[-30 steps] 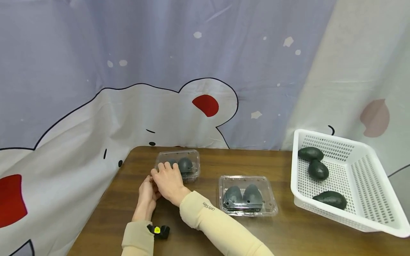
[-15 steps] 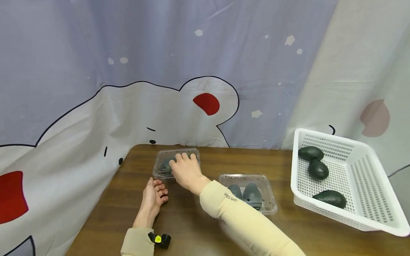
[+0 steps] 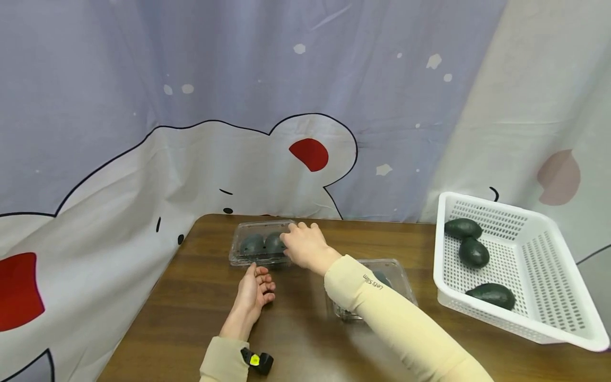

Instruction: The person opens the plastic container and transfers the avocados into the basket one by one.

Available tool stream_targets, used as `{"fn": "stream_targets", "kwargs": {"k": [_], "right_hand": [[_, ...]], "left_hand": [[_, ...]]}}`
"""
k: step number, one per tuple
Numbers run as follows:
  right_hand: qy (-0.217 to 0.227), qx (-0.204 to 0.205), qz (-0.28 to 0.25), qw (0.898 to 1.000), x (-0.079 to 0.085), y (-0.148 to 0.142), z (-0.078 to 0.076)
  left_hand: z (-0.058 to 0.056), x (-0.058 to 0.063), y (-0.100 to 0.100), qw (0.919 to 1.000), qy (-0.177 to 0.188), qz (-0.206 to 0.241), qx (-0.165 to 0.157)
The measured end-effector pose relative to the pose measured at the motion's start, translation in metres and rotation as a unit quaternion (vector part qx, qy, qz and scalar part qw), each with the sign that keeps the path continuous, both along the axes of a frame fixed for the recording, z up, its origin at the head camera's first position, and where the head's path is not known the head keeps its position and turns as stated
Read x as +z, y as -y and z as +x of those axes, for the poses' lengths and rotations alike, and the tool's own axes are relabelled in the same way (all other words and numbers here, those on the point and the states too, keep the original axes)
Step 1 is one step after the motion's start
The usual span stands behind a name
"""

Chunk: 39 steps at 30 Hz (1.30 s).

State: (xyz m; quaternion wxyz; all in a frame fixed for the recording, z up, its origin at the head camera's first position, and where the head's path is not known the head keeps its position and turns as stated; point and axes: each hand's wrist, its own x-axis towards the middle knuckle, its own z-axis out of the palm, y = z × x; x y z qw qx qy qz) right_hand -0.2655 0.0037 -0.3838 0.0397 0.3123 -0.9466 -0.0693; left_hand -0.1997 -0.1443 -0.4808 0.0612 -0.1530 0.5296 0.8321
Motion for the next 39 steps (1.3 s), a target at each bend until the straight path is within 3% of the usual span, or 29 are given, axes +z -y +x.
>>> {"fn": "stream_targets", "kwargs": {"k": [9,15,23,39], "right_hand": [[0.027,0.056,0.003,0.998,0.002,-0.02,-0.006],[0.031,0.052,0.005,0.998,0.0,-0.022,-0.006],[-0.008,0.053,0.086,0.995,-0.009,-0.014,-0.007],[-0.085,0.112,0.165,0.976,-0.018,0.001,0.001]], "left_hand": [[-0.006,-0.005,-0.026,0.998,-0.012,-0.037,-0.05],[-0.014,-0.012,-0.045,0.9957,-0.02,-0.066,-0.061],[-0.022,-0.018,-0.06,0.9978,-0.03,-0.045,-0.038],[-0.022,-0.019,-0.066,0.9979,-0.04,-0.051,0.0]]}}
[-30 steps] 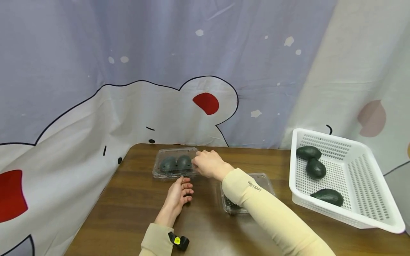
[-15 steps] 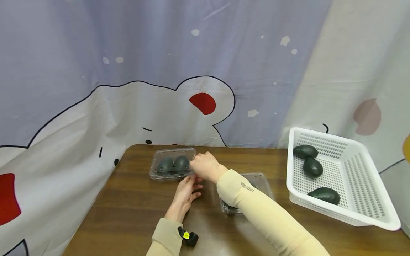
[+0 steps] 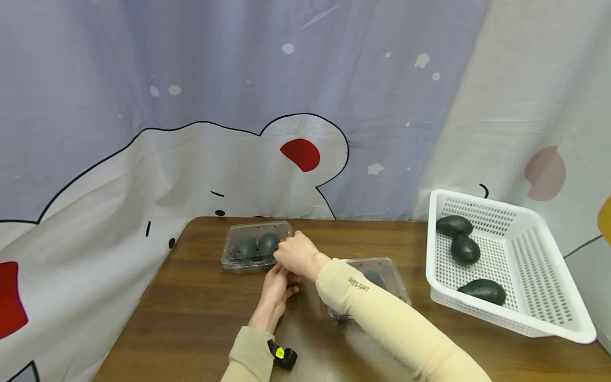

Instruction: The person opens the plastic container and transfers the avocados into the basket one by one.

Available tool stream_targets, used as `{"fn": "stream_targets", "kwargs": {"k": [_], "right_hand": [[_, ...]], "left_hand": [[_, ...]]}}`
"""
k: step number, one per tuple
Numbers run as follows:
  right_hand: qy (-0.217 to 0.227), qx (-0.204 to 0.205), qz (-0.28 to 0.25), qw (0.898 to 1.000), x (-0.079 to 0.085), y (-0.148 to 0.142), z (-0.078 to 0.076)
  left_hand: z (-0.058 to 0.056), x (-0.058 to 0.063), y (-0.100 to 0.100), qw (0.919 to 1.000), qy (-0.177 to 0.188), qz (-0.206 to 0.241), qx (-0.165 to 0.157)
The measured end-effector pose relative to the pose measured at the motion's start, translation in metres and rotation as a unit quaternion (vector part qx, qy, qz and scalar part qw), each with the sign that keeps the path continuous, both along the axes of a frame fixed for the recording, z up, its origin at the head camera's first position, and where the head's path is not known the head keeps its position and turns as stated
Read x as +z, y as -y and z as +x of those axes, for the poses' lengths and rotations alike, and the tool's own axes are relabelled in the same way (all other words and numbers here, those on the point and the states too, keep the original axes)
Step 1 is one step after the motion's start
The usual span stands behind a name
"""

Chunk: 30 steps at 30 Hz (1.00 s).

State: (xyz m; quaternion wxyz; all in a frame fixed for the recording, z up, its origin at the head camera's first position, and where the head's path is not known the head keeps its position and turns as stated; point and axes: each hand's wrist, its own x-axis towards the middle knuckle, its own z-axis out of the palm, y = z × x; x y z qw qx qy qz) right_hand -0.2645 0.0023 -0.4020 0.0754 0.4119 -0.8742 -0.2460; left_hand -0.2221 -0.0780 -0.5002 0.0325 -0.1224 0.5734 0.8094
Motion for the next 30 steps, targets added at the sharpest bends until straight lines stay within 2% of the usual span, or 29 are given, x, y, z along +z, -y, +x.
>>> {"fn": "stream_targets", "kwargs": {"k": [10,19,26,30], "right_hand": [[-0.019,0.05,0.049,0.997,-0.0062,0.0063,0.0033],[-0.026,0.066,0.047,0.996,-0.0078,0.0041,0.0039],[-0.081,0.074,0.04,0.993,-0.009,0.0036,0.0082],[-0.086,0.061,0.021,0.994,-0.0046,0.0049,0.009]], "left_hand": [[0.0025,-0.0014,0.0025,0.9995,-0.009,0.016,0.026],[0.0033,-0.0014,-0.0005,0.9991,-0.016,0.024,0.032],[0.0029,-0.0025,-0.0016,0.9985,-0.018,0.032,0.04],[0.0017,-0.0012,-0.0019,0.999,-0.009,0.029,0.031]]}}
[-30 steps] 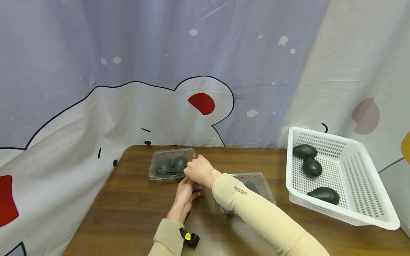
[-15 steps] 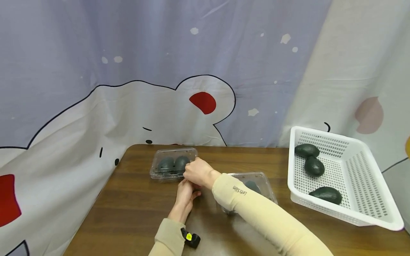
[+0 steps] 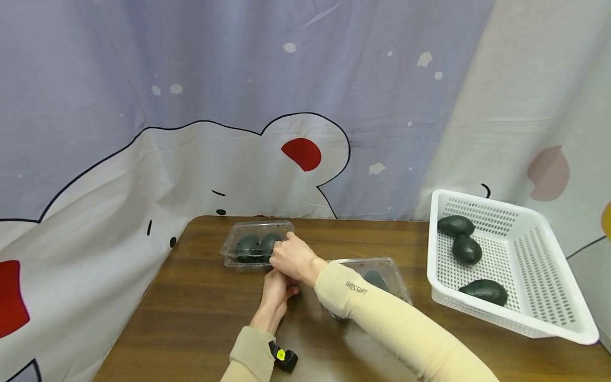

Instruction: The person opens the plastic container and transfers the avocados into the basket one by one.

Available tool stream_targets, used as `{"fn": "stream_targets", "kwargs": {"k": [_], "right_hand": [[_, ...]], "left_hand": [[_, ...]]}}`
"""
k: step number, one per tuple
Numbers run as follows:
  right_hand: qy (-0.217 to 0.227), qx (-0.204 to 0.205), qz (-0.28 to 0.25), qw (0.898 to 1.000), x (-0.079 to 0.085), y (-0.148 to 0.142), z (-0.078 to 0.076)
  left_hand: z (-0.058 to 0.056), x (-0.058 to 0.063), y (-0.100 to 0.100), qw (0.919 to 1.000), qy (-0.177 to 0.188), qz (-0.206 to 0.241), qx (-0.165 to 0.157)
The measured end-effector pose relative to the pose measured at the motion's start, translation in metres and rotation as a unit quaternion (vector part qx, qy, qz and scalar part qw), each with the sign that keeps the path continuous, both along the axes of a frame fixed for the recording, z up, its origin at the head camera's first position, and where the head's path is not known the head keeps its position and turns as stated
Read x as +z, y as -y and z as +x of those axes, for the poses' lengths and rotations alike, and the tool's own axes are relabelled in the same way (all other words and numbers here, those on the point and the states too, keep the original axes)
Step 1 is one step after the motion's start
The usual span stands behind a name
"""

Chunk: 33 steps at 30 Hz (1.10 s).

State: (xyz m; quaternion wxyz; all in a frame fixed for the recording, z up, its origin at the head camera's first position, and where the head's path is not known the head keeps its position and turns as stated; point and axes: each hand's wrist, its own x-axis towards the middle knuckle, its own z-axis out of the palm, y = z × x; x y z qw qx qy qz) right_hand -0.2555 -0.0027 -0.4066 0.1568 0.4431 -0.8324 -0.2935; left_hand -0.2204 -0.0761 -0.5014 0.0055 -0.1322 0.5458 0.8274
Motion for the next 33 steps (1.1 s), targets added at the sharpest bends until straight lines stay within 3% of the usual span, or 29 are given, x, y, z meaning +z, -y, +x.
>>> {"fn": "stream_targets", "kwargs": {"k": [6,13,17,20,26,30,33], "right_hand": [[0.041,-0.035,-0.016,0.998,0.006,-0.002,0.0],[0.019,-0.037,-0.035,0.999,0.002,-0.009,0.0],[0.014,-0.034,-0.042,0.998,0.004,-0.011,0.001],[0.015,-0.035,-0.044,0.998,0.006,-0.012,0.0],[0.02,-0.045,-0.054,0.997,0.012,-0.017,-0.003],[0.009,-0.034,-0.074,0.997,0.012,-0.02,-0.006],[0.001,-0.024,-0.09,0.996,0.013,-0.02,-0.008]], "left_hand": [[0.003,0.003,0.004,0.9973,0.024,-0.022,-0.065],[0.014,0.013,0.015,0.9852,0.023,-0.09,-0.144],[0.024,0.022,0.029,0.9758,0.013,-0.144,-0.164],[0.029,0.028,0.04,0.9704,-0.004,-0.187,-0.153],[0.033,0.038,0.066,0.9533,-0.037,-0.289,-0.081],[0.031,0.043,0.087,0.9329,-0.04,-0.356,-0.034],[0.026,0.046,0.103,0.9103,-0.044,-0.412,0.007]]}}
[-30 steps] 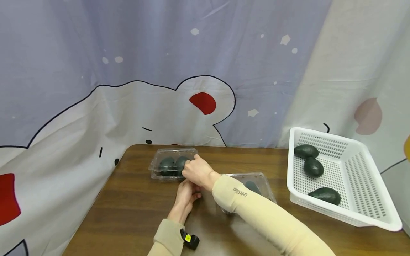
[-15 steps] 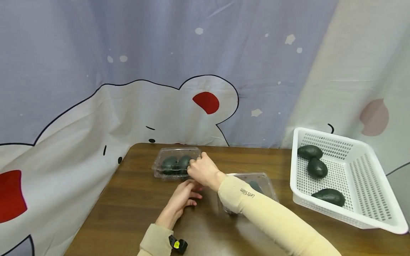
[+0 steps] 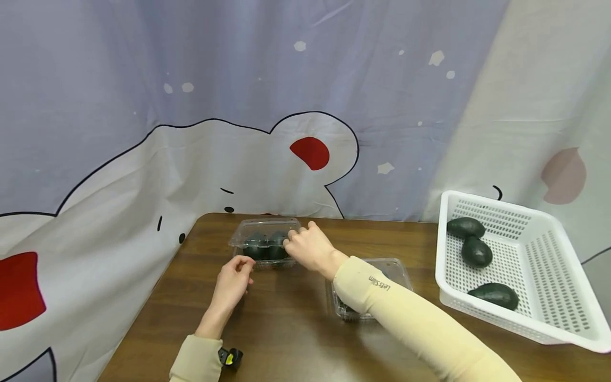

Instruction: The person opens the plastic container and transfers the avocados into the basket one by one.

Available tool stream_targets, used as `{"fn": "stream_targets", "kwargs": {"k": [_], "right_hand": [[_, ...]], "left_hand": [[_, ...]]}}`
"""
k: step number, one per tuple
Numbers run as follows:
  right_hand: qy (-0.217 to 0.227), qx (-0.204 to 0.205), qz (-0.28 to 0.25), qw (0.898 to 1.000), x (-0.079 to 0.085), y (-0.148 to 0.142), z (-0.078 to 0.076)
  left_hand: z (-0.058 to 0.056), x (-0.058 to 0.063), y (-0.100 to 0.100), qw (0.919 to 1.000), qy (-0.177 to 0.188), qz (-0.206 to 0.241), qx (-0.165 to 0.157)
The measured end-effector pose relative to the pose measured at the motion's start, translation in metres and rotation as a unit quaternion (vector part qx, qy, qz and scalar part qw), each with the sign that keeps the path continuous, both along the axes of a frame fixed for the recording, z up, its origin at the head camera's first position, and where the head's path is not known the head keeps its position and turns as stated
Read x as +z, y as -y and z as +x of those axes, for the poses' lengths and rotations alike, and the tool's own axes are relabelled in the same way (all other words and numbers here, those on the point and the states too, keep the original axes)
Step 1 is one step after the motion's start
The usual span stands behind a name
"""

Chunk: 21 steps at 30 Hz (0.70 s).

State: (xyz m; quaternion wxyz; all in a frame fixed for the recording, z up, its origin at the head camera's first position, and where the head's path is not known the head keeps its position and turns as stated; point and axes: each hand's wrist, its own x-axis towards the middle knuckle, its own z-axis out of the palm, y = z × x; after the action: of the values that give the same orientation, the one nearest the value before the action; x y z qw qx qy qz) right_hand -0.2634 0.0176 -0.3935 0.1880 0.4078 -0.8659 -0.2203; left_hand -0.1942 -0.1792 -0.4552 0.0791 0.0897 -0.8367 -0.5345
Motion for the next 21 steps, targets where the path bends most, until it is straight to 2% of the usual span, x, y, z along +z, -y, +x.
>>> {"fn": "stream_targets", "kwargs": {"k": [4,7,10,15,21], "right_hand": [[0.0,0.004,-0.009,1.0,0.005,-0.001,-0.003],[0.003,0.006,-0.013,1.0,0.009,-0.002,-0.005],[0.001,0.009,-0.021,1.0,0.014,-0.002,-0.006],[-0.002,0.013,-0.041,0.999,0.02,-0.003,-0.01],[0.011,0.011,-0.054,0.998,0.023,-0.003,-0.015]], "left_hand": [[-0.012,0.002,0.018,0.9959,-0.029,-0.067,0.053],[-0.022,0.002,0.028,0.9918,-0.041,-0.091,0.08],[-0.034,0.001,0.037,0.9899,-0.047,-0.096,0.094],[-0.054,-0.001,0.048,0.9908,-0.046,-0.093,0.087],[-0.074,-0.004,0.055,0.9953,-0.014,-0.08,0.052]]}}
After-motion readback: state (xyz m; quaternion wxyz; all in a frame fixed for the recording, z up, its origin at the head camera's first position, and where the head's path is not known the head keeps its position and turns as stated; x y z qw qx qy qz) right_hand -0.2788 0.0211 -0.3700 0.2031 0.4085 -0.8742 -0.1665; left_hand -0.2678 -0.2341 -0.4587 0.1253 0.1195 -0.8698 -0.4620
